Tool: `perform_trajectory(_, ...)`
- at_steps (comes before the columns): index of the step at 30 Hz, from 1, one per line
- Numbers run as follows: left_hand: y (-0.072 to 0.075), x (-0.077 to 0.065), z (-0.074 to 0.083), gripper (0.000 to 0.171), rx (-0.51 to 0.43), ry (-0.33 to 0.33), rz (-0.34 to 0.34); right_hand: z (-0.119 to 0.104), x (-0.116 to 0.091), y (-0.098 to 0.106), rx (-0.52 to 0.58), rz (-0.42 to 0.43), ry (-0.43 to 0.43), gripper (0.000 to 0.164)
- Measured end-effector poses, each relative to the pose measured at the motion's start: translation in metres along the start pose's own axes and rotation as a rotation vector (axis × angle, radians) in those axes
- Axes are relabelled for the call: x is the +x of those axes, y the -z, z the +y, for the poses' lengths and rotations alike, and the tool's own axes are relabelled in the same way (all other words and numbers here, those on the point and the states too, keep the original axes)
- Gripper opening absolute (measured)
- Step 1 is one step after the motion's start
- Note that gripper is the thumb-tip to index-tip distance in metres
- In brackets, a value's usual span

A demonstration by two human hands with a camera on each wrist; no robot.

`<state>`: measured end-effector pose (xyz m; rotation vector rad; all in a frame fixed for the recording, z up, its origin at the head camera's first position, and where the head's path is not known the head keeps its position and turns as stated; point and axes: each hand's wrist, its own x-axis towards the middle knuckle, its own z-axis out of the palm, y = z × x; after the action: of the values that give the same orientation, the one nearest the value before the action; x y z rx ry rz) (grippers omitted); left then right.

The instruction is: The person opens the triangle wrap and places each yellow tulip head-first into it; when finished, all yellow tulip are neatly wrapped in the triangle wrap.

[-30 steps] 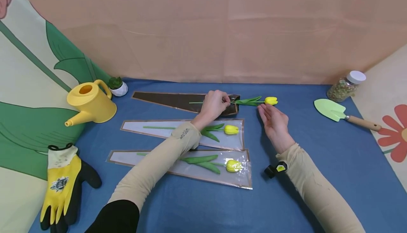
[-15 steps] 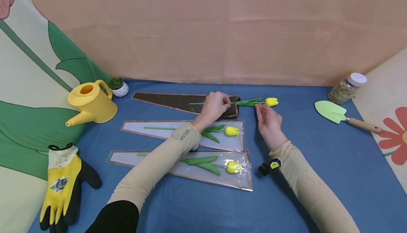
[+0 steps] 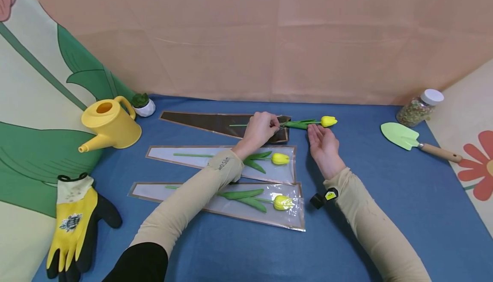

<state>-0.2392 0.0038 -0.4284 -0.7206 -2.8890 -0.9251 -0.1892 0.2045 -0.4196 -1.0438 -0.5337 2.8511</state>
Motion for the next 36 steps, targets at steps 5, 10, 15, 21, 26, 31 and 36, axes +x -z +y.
perform_trajectory(5, 0.001, -0.001, 0.0, 0.008, -0.002, -0.001, 0.002, -0.001, -0.001, -0.003, -0.013, 0.001, -0.028, 0.051)
perform_trajectory(10, 0.0, -0.001, 0.0, 0.007, -0.006, -0.006, 0.008, -0.004, 0.0, -0.006, 0.028, -0.002, -0.043, 0.052)
perform_trajectory(15, 0.001, -0.001, 0.001, 0.007, -0.009, 0.0, 0.016, -0.006, 0.002, -0.007, 0.061, 0.026, -0.059, 0.052)
perform_trajectory(21, 0.002, -0.002, 0.002, 0.007, -0.022, 0.023, 0.005, -0.004, 0.006, -0.006, 0.014, 0.076, -0.031, 0.045)
perform_trajectory(26, 0.004, -0.002, 0.003, 0.006, -0.021, 0.025, 0.007, -0.001, 0.004, -0.004, -0.066, 0.093, 0.008, 0.041)
perform_trajectory(31, 0.004, -0.001, 0.004, 0.006, -0.004, 0.014, 0.011, 0.004, 0.003, -0.001, -0.138, 0.074, 0.076, 0.03)
perform_trajectory(36, 0.005, 0.001, 0.005, 0.006, 0.023, 0.01, 0.03, 0.017, 0.002, 0.001, -0.237, 0.024, 0.153, 0.022)
